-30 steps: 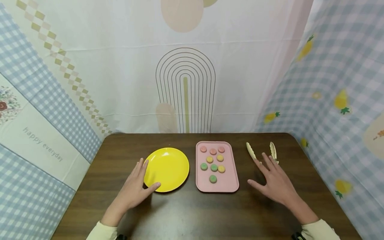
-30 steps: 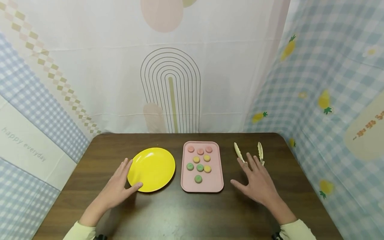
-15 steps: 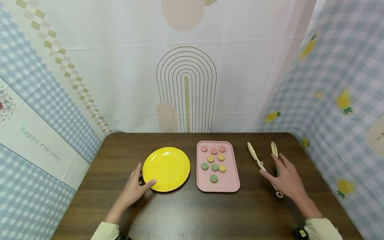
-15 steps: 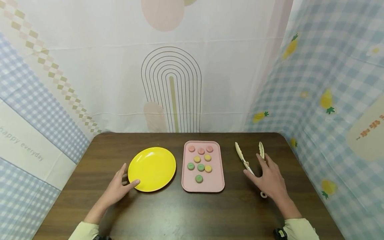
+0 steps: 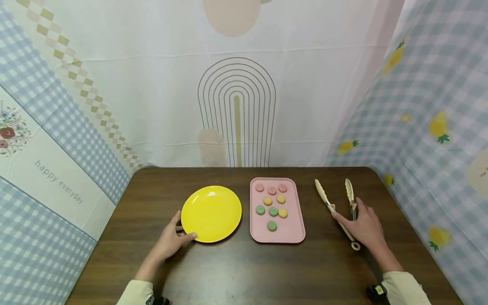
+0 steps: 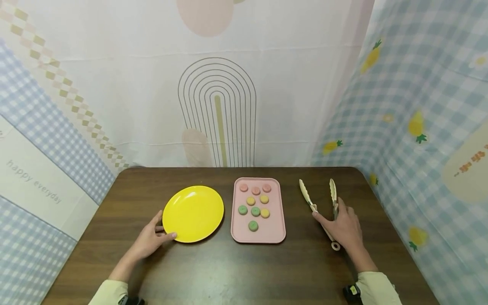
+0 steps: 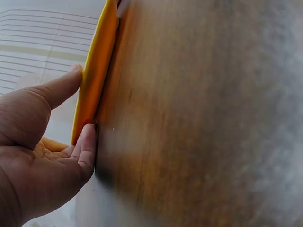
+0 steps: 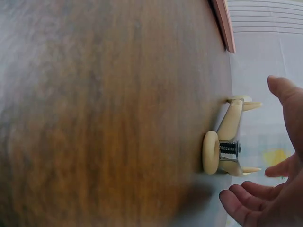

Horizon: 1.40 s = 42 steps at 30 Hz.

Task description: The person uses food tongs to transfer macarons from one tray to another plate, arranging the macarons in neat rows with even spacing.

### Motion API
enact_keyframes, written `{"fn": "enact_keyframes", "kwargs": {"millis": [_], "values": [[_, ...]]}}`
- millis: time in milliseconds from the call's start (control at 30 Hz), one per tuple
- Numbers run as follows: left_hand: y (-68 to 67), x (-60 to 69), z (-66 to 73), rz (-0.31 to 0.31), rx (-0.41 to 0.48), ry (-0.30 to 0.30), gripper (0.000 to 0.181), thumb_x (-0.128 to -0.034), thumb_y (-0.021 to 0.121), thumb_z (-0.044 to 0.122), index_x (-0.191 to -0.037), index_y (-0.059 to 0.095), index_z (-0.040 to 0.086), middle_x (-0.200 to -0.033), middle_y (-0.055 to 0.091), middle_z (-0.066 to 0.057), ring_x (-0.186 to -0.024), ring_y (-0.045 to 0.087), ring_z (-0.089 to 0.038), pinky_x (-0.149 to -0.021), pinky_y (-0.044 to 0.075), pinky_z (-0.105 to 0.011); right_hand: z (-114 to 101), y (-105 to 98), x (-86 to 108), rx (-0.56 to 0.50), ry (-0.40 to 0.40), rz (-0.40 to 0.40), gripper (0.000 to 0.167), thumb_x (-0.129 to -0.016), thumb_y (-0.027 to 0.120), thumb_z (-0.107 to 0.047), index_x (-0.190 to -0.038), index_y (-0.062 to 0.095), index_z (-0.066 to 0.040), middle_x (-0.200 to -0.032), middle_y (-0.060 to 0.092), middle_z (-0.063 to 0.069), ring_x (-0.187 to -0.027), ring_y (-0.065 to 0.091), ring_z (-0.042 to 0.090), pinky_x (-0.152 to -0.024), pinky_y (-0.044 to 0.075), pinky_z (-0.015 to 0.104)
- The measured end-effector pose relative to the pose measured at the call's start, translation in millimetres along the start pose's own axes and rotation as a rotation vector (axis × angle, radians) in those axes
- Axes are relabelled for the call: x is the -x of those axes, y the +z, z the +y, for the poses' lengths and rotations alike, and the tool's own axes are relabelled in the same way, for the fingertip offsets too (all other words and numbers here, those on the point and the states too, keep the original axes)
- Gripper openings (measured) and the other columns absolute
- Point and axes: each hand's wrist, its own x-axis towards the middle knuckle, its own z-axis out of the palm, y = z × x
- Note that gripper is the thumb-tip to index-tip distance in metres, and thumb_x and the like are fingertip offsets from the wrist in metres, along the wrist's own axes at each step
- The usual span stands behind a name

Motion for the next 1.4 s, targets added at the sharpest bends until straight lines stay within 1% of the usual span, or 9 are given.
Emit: {"fn": "enact_keyframes", "kwargs": {"millis": [133, 233, 367, 533, 767, 1000, 1233, 1300, 1400], "values": [[1.6, 0.4, -0.2, 0.009, 0.007, -0.006, 0.108, -0.0873, 0.084, 0.023, -0.161, 0.011, -0.007, -0.142, 0.047, -0.036, -0.108, 0.069, -0.036, -0.085, 0.06, -0.039, 4.2, 2.2, -2.2, 0.005, 0.049, -0.044, 0.125, -0.087, 0.06, -0.077, -0.157, 0.012, 0.014, -0.139, 0.034, 0.05, -0.119, 0.043, 0.064, -0.087, 0.042, 0.072], [2.0, 0.6, -1.0, 0.019, 0.005, -0.002, 0.107, -0.0868, 0.084, 0.021, -0.161, 0.012, -0.007, -0.14, 0.049, -0.036, -0.108, 0.069, -0.036, -0.085, 0.059, -0.04, 6.2, 5.5, -3.7, 0.002, 0.066, -0.048, 0.127, -0.085, 0.061, -0.079, -0.155, 0.014, 0.016, -0.135, 0.038, 0.05, -0.116, 0.045, 0.064, -0.085, 0.043, 0.071], [2.2, 0.0, -2.9, 0.036, -0.002, -0.005, 0.106, -0.0861, 0.085, 0.02, -0.161, 0.015, -0.006, -0.136, 0.053, -0.034, -0.107, 0.069, -0.035, -0.085, 0.059, -0.038, 6.9, 9.0, -3.5, 0.007, 0.071, -0.047, 0.126, -0.083, 0.063, -0.079, -0.15, 0.024, 0.019, -0.124, 0.045, 0.046, -0.106, 0.051, 0.06, -0.079, 0.045, 0.066], [2.8, -1.6, -4.4, 0.039, 0.0, 0.002, 0.106, -0.0856, 0.085, 0.021, -0.161, 0.016, -0.006, -0.134, 0.055, -0.033, -0.105, 0.069, -0.033, -0.085, 0.059, -0.038, 5.8, 9.3, -1.4, 0.019, 0.063, -0.045, 0.12, -0.083, 0.064, -0.078, -0.141, 0.035, 0.023, -0.114, 0.047, 0.041, -0.095, 0.054, 0.053, -0.074, 0.046, 0.06], [2.8, -0.9, -5.7, 0.048, 0.004, -0.002, 0.104, -0.0864, 0.085, 0.022, -0.161, 0.017, -0.004, -0.135, 0.055, -0.031, -0.106, 0.068, -0.033, -0.086, 0.059, -0.037, 3.9, 11.4, -1.5, 0.035, 0.07, -0.059, 0.119, -0.084, 0.066, -0.076, -0.143, 0.034, 0.023, -0.116, 0.046, 0.041, -0.093, 0.054, 0.051, -0.074, 0.047, 0.06], [3.7, 3.0, -8.7, 0.042, 0.019, -0.014, 0.106, -0.0863, 0.085, 0.023, -0.162, 0.016, -0.003, -0.134, 0.055, -0.031, -0.106, 0.069, -0.031, -0.085, 0.059, -0.037, 3.1, 11.3, -3.8, 0.048, 0.089, -0.061, 0.117, -0.083, 0.067, -0.076, -0.142, 0.037, 0.021, -0.116, 0.044, 0.039, -0.091, 0.055, 0.049, -0.068, 0.047, 0.057], [3.4, 2.0, -8.9, 0.051, 0.024, -0.005, 0.105, -0.0861, 0.085, 0.022, -0.161, 0.017, -0.003, -0.136, 0.054, -0.03, -0.106, 0.069, -0.031, -0.085, 0.059, -0.037, 3.1, 12.2, -5.2, 0.046, 0.092, -0.058, 0.111, -0.086, 0.066, -0.072, -0.138, 0.04, 0.022, -0.115, 0.044, 0.039, -0.079, 0.055, 0.041, -0.061, 0.047, 0.051], [3.3, 1.2, -8.4, 0.047, 0.029, 0.001, 0.105, -0.086, 0.085, 0.022, -0.161, 0.016, -0.004, -0.136, 0.055, -0.031, -0.105, 0.069, -0.031, -0.084, 0.059, -0.036, 4.4, 12.1, -4.7, 0.043, 0.091, -0.062, 0.109, -0.087, 0.066, -0.07, -0.139, 0.039, 0.023, -0.116, 0.044, 0.041, -0.079, 0.055, 0.042, -0.061, 0.048, 0.052], [2.6, 0.0, -7.7, 0.042, 0.039, 0.006, 0.106, -0.0859, 0.085, 0.022, -0.161, 0.016, -0.004, -0.135, 0.055, -0.031, -0.104, 0.07, -0.031, -0.083, 0.059, -0.035, 5.2, 10.4, -5.6, 0.038, 0.07, -0.059, 0.107, -0.089, 0.066, -0.067, -0.141, 0.038, 0.022, -0.12, 0.042, 0.044, -0.084, 0.055, 0.046, -0.063, 0.048, 0.055]]}}
